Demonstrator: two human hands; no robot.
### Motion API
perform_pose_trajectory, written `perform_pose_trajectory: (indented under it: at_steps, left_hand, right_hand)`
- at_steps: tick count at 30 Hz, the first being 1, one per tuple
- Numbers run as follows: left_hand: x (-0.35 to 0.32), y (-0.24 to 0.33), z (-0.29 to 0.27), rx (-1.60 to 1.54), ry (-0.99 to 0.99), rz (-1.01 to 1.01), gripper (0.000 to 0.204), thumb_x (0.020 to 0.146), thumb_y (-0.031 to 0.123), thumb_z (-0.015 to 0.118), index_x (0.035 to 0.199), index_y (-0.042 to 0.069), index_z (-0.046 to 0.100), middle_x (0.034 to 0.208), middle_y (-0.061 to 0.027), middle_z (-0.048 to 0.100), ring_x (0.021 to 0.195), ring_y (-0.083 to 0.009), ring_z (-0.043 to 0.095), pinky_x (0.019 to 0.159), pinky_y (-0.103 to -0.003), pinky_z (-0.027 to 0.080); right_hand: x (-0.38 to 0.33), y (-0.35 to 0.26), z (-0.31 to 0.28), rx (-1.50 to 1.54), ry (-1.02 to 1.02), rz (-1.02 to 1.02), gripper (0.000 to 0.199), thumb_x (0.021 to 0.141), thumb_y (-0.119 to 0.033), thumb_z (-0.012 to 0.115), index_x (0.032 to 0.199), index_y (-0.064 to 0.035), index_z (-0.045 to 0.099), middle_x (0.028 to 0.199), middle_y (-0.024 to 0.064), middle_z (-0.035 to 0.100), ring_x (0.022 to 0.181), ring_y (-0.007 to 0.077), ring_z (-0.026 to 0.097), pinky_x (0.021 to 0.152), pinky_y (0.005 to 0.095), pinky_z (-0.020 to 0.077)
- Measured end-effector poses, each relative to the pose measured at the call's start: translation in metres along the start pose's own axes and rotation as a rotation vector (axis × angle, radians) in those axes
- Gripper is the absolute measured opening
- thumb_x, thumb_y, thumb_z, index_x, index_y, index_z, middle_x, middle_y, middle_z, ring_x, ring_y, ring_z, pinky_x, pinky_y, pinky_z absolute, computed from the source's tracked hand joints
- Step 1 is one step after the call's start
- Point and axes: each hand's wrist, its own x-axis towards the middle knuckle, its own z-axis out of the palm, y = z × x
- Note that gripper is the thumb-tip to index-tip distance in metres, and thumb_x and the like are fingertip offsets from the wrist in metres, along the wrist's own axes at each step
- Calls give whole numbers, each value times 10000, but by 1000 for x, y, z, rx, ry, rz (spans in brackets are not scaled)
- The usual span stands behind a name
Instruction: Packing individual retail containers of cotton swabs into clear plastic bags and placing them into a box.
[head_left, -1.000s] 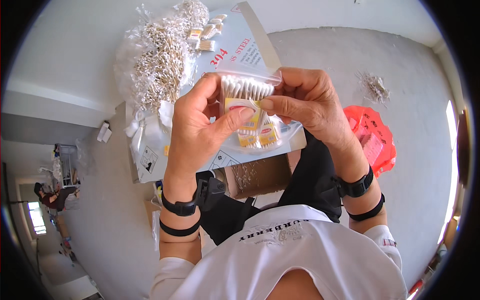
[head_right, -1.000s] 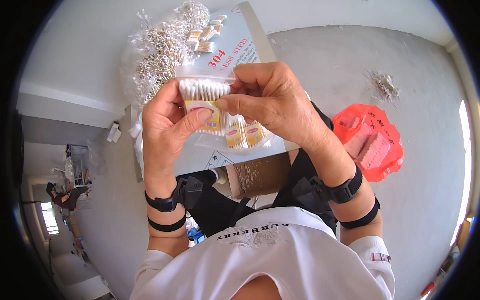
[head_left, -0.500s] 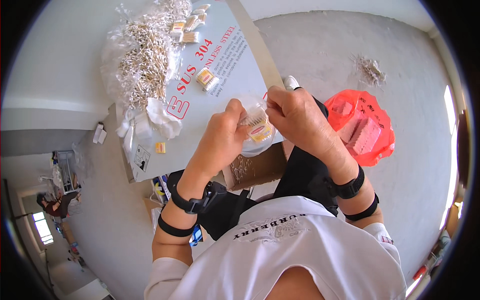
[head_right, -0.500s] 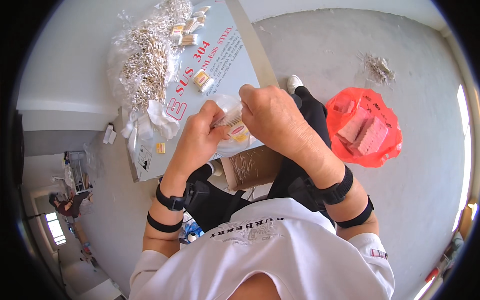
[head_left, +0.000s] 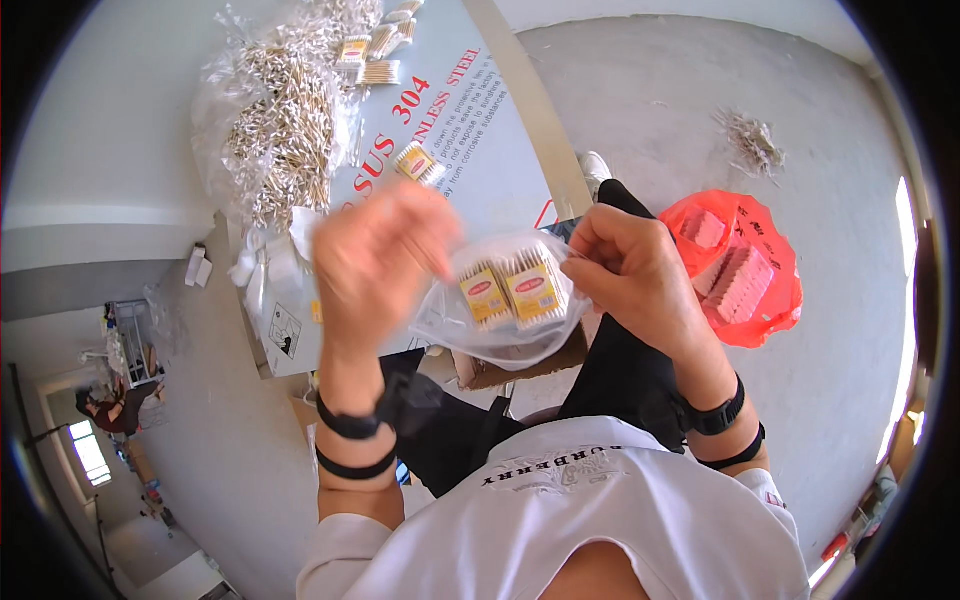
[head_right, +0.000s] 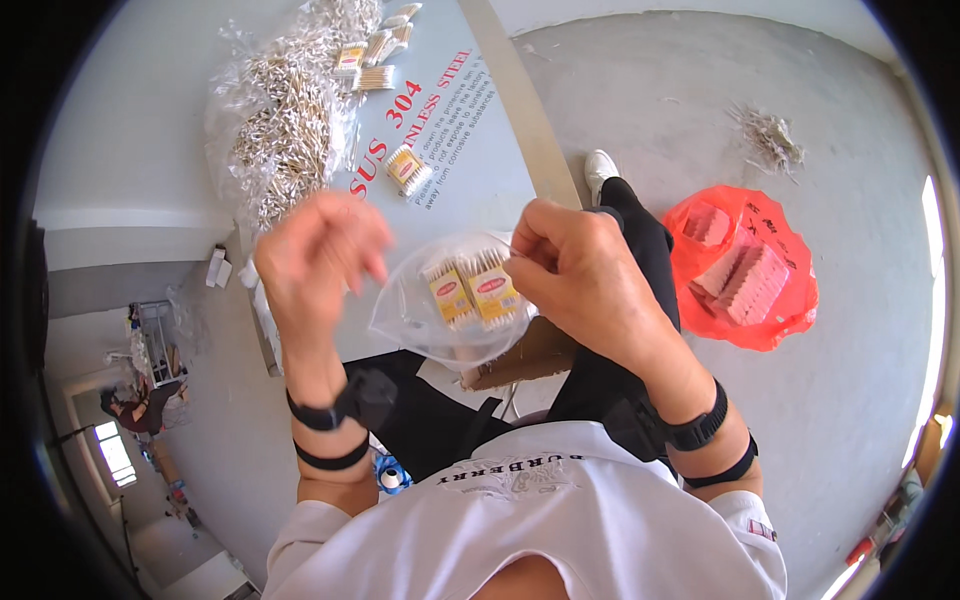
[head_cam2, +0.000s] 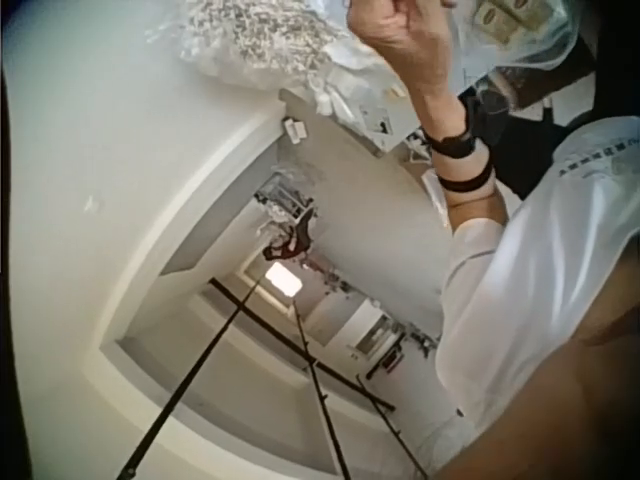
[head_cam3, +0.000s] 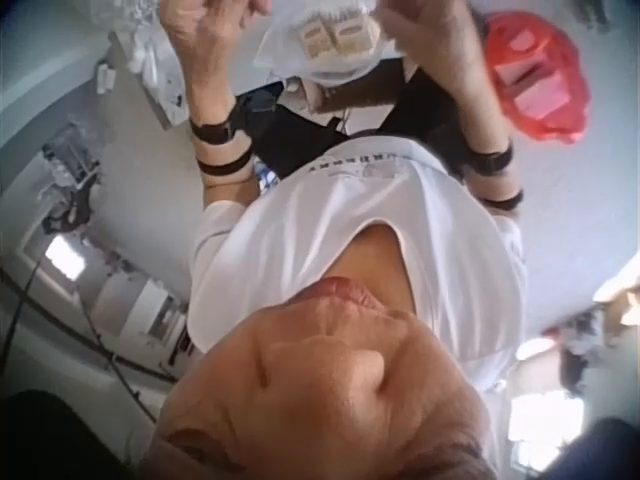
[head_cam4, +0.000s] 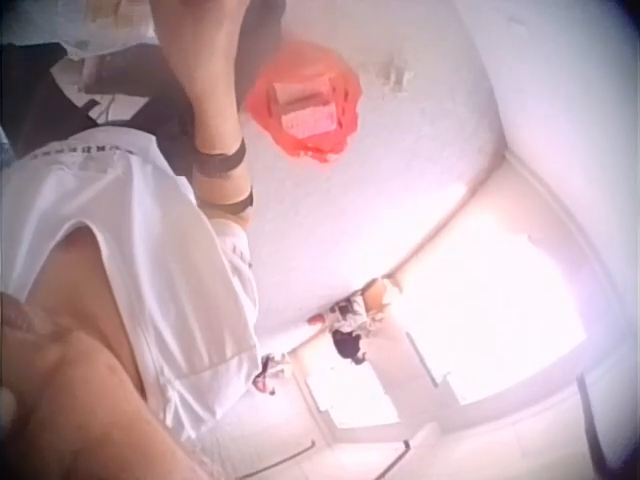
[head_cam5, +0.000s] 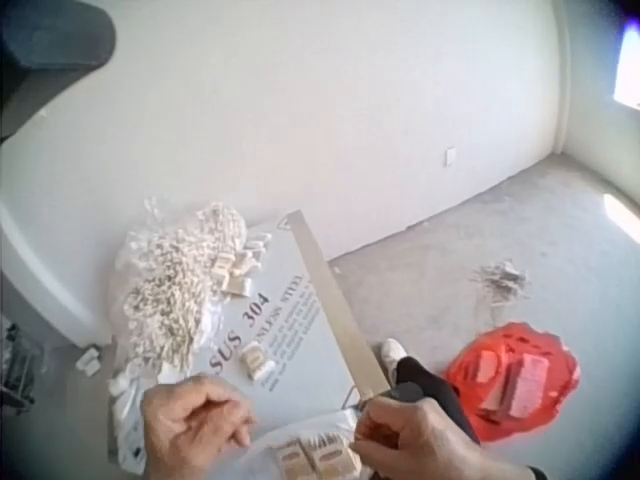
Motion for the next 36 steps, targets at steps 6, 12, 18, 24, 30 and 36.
perform_pose_trajectory:
  at_steps: [6,12,18,24,30,36]
  left_hand:
    - [71,-203,-53,939,-75,34,365,886,22,563,1243,89,592,1305,-200,528,1188,-327,521,974,-410,451]
    - [66,-267,-64,807,-209,-167,504,811,66,664,1289,207,589,1412,-190,430,1314,-359,396,1064,-417,396]
    - [37,-223,-48,949,-235,-469,470,701,247,796,1136,131,661,1164,-143,543,1132,-341,517,945,-424,466]
    - [-19,-204,-67,678,55,-461,310,745,138,764,1018,30,663,957,-80,629,839,-236,629,804,-332,518]
    - [-59,-32,-23,-389,502,-115,221,763,-56,732,974,-36,669,975,-81,673,831,-130,645,754,-266,519]
    - [-85,-17,20,333,224,78,369,639,67,844,963,27,672,1033,-55,550,979,-189,497,787,-317,421]
  right_hand:
    - [-3,-9,3,81,-29,75,130,837,-16,654,810,28,535,606,22,525,554,37,449,486,226,372]
    - [-2,-7,1,78,-45,92,121,839,-16,656,820,28,545,623,24,529,562,41,452,494,227,382]
    - [-1,-4,5,68,33,57,116,840,-22,644,805,38,550,644,35,548,563,57,459,499,245,397]
    - [1,-2,12,-35,75,-61,125,835,-34,623,777,50,551,628,92,561,547,113,508,516,275,422]
    - [-11,-12,11,-643,324,-399,159,787,-9,639,930,6,572,825,177,605,650,334,605,570,365,482]
    - [-15,-55,34,-275,-54,-531,305,747,-21,677,1023,35,559,931,219,612,788,423,619,657,447,496]
